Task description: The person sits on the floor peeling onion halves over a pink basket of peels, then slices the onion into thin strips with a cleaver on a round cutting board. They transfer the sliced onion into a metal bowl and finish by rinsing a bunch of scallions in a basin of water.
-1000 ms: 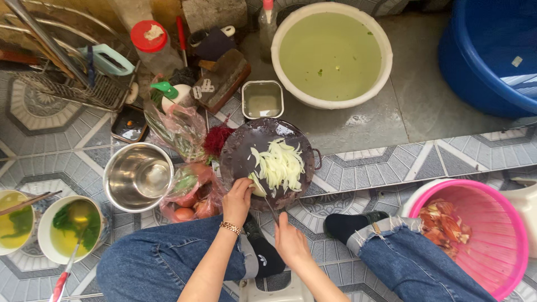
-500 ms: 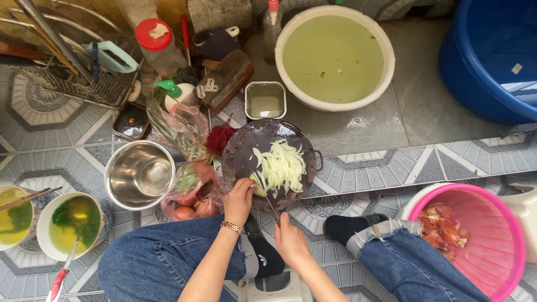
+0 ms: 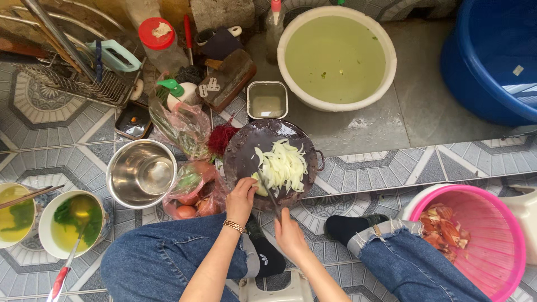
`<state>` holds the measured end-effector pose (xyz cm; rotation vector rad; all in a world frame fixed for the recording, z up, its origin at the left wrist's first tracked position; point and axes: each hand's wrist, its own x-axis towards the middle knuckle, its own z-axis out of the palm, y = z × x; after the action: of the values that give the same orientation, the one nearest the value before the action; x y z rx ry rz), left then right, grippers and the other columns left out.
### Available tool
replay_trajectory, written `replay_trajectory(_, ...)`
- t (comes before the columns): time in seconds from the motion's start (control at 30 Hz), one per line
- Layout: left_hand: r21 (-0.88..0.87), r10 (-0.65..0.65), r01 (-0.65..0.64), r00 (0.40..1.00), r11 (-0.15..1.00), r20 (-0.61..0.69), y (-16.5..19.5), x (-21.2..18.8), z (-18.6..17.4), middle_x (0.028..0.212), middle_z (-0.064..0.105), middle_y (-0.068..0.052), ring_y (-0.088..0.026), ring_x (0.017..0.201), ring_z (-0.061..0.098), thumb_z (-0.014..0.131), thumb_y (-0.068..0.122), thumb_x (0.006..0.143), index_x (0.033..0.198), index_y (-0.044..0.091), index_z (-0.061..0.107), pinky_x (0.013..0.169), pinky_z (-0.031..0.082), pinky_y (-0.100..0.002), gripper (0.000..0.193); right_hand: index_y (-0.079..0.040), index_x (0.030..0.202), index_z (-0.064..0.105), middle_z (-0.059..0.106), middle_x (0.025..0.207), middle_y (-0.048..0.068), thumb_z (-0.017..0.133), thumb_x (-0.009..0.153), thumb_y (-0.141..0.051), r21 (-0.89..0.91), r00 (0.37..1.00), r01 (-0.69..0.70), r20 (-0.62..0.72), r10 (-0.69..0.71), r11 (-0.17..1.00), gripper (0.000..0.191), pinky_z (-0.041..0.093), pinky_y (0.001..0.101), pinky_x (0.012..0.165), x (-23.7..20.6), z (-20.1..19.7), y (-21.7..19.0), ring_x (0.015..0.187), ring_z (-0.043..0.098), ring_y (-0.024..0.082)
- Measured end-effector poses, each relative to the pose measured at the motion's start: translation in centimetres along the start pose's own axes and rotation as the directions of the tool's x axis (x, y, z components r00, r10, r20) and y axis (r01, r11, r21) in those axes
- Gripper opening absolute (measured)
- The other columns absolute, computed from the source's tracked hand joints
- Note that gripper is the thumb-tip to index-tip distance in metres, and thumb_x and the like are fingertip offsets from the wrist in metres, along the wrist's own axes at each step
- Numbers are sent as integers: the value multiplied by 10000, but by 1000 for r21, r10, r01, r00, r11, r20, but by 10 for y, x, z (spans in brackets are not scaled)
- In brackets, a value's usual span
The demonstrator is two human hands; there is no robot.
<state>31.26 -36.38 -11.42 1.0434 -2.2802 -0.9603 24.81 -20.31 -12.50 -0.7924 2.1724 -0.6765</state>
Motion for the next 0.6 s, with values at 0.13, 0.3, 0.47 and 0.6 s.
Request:
replay_trajectory(0.13, 22, -8, 8, 1000, 1000, 4, -2, -1, 3, 1144, 715, -16, -346, 902, 707, 672, 138, 906, 1057, 135, 694, 739, 571, -437, 152, -32, 1125, 419, 696, 756, 266, 511, 1011, -219, -204, 999, -38, 22, 43, 978, 238, 524, 603, 704, -31, -1, 3, 770, 677, 494)
replay_trajectory(0.3, 25, -9, 9, 1000, 1000, -2, -4, -1, 3, 1150, 714, -26, -349, 910, 706, 674, 129, 897, 1069, 127, 691, 743, 572, -439, 173, -26, 1125, 423, 687, 749, 265, 525, 990, -197, -228, 999, -15, -49, 4, 974, 241, 537, 597, 663, -20, 14, 7, 743, 684, 488)
replay_trajectory(0.47, -19, -10, 10, 1000, 1000, -5, -1, 0, -1, 1122, 722, -20, -342, 910, 713, 701, 159, 902, 1041, 136, 706, 751, 575, -431, 140, -8, 1157, 414, 671, 724, 281, 533, 1006, -211, -33, 997, 23, -78, -25, 999, 279, 513, 599, 619, 7, 12, -1, 724, 666, 501)
replay_trajectory(0.6, -2, -26, 26, 1000, 1000, 6, -1, 0, 0, 1128, 719, -21, -340, 915, 712, 684, 141, 906, 1046, 132, 696, 749, 575, -429, 141, -20, 1156, 426, 686, 740, 272, 536, 1001, -219, -126, 1000, -13, -11, 12, 992, 274, 520, 593, 651, -12, -1, 0, 734, 669, 496)
